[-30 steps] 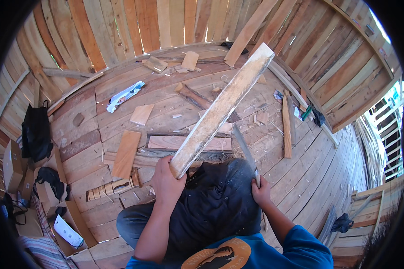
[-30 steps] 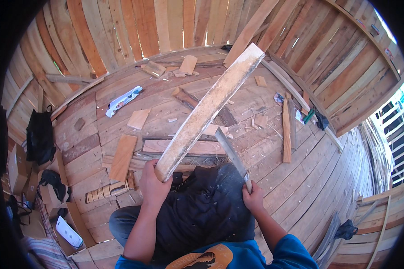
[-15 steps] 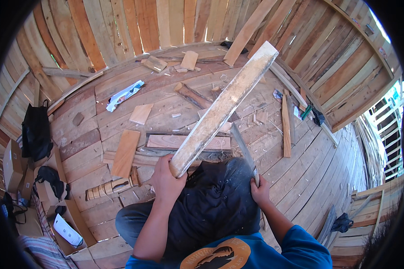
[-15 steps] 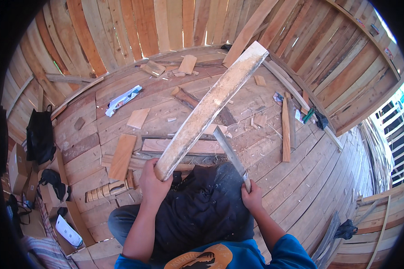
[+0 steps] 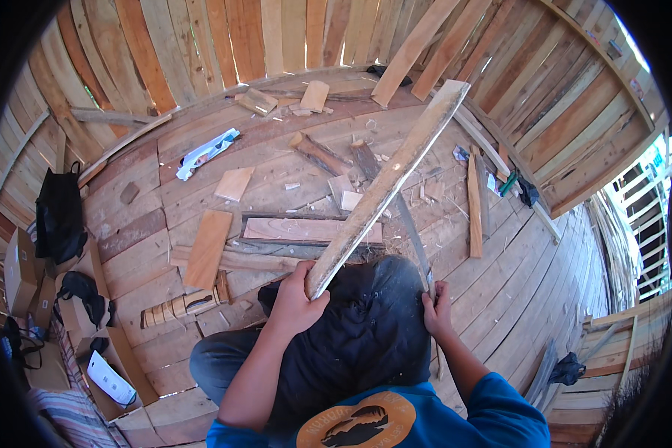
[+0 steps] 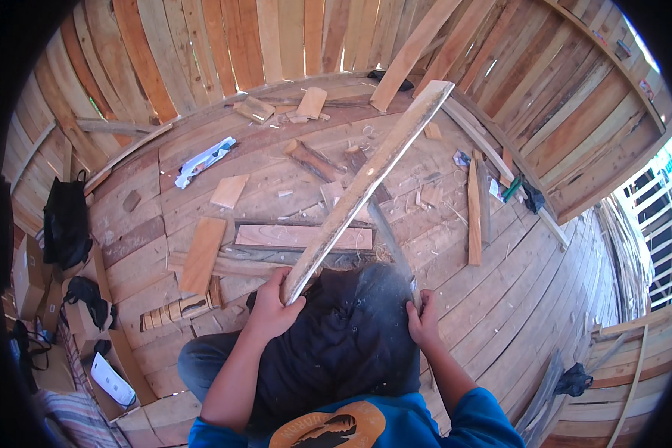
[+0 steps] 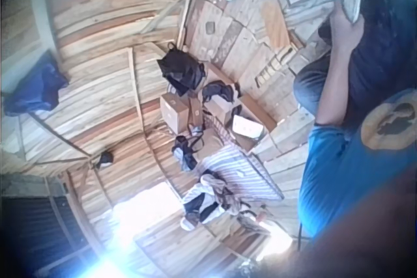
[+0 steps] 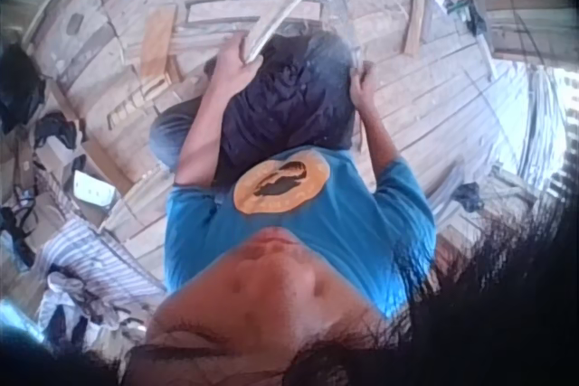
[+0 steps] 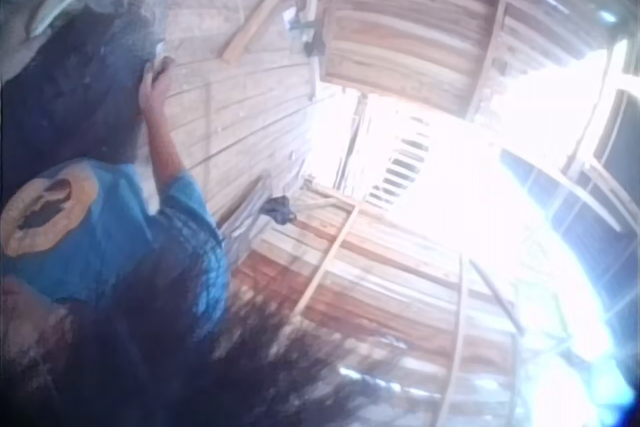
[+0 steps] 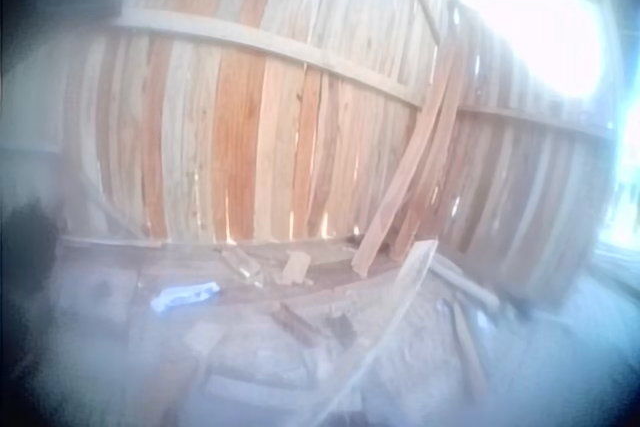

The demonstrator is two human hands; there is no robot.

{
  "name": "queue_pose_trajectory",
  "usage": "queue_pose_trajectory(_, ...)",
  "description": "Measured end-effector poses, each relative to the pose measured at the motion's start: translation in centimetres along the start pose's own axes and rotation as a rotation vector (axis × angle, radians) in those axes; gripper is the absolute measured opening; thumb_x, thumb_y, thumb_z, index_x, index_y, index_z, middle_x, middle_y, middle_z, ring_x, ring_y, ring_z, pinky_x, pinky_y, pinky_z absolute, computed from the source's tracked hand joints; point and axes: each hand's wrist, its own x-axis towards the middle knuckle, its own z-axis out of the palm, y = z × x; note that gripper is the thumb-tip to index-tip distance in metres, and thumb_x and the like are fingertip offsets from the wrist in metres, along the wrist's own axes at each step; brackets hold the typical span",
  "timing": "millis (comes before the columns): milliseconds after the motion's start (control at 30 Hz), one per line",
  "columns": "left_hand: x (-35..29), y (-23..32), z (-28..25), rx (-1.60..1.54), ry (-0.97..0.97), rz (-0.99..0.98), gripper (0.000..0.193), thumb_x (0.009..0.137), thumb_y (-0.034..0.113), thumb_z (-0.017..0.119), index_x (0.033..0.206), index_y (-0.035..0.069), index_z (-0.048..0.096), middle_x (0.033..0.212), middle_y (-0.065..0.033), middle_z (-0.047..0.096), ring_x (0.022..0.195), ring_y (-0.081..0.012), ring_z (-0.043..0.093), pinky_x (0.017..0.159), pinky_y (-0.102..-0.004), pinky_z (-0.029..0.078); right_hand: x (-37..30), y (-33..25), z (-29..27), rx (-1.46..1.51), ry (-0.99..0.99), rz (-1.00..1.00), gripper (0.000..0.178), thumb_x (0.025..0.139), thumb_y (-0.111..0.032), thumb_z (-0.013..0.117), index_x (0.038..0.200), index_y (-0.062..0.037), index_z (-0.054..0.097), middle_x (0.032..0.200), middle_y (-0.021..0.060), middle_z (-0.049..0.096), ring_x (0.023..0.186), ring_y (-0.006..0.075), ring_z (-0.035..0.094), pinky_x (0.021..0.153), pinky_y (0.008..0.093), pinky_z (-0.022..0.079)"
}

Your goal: The person saws a wooden board by hand while sitting on a wooden floor and holding the board between their legs.

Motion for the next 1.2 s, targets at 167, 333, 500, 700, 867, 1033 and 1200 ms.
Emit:
queue_pose_trajectory(167,-0.3,0.0,-0.6,-0.052,-0.241,-0.007,0.05,0.071,0.011,0.066,0.118,0.0,0.052,0.097,-0.0242,0.065,0.092,-0.0383,0.065,0.08,-0.0389,0.05,0.5,0.2,-3.9,-0.067,0.002,0.115,0.017,0.097,-0.014,0.052,0.106,0.0,0.052,0.073,0.0036,0.05,0.057,0.0112,0.049,0.053,0.0276,0.041)
queue_pose_trajectory(333,-0.6,-0.1,-0.2,0.002,-0.539,-0.12,0.05,0.07,0.009,0.064,0.118,0.001,0.053,0.102,-0.019,0.065,0.092,-0.0281,0.064,0.083,-0.0346,0.048,2.1,-2.0,-7.8,0.06,0.123,0.114,0.02,0.102,-0.02,0.044,0.099,-0.0023,0.051,0.071,0.0011,0.051,0.055,0.0069,0.049,0.05,0.0225,0.043)
queue_pose_trajectory(500,-0.5,0.4,0.4,0.092,-0.788,-0.204,0.051,0.07,0.012,0.063,0.119,0.004,0.055,0.1,-0.0182,0.066,0.092,-0.0267,0.065,0.083,-0.0347,0.048,4.0,-5.9,-9.7,-0.038,-0.058,0.349,0.025,0.096,-0.022,0.059,0.079,-0.0051,0.05,0.054,-0.0001,0.048,0.042,0.0085,0.048,0.039,0.0255,0.039)
queue_pose_trajectory(700,-0.6,-0.1,1.2,0.152,-0.824,-0.298,0.055,0.069,0.016,0.065,0.123,0.007,0.056,0.096,-0.0167,0.067,0.086,-0.0249,0.064,0.08,-0.0338,0.049,3.3,-0.4,-12.9,-0.34,0.034,0.522,0.024,0.079,-0.013,0.068,0.066,-0.0009,0.053,0.05,0.005,0.052,0.042,0.0138,0.051,0.041,0.033,0.041)
queue_pose_trajectory(867,-0.6,-0.3,1.3,0.168,-0.814,-0.37,0.055,0.069,0.016,0.064,0.123,0.009,0.056,0.091,-0.0131,0.066,0.081,-0.0213,0.062,0.075,-0.0318,0.048,1.8,1.2,-12.1,-0.742,-0.014,0.412,0.019,0.074,-0.016,0.066,0.077,0.0028,0.062,0.065,0.0198,0.063,0.062,0.0341,0.064,0.059,0.0452,0.051)
queue_pose_trajectory(1033,-0.5,-0.1,1.6,0.172,-0.836,-0.417,0.056,0.068,0.015,0.063,0.124,0.01,0.055,0.087,-0.0116,0.064,0.078,-0.0209,0.06,0.073,-0.0318,0.047,-0.2,-2.9,-8.7,-0.76,-0.168,0.284,0.018,0.074,-0.013,0.062,0.08,0.0034,0.062,0.075,0.0272,0.063,0.075,0.0452,0.064,0.067,0.0506,0.051)
queue_pose_trajectory(1200,-1.2,-0.8,2.1,0.129,-0.83,-0.397,0.055,0.07,0.013,0.062,0.125,0.008,0.053,0.089,-0.0109,0.064,0.08,-0.02,0.059,0.075,-0.0315,0.047,2.0,-2.1,-10.7,-0.93,-0.176,0.308,0.016,0.078,-0.018,0.063,0.084,-0.0029,0.066,0.08,0.0231,0.067,0.076,0.042,0.065,0.069,0.0514,0.052)
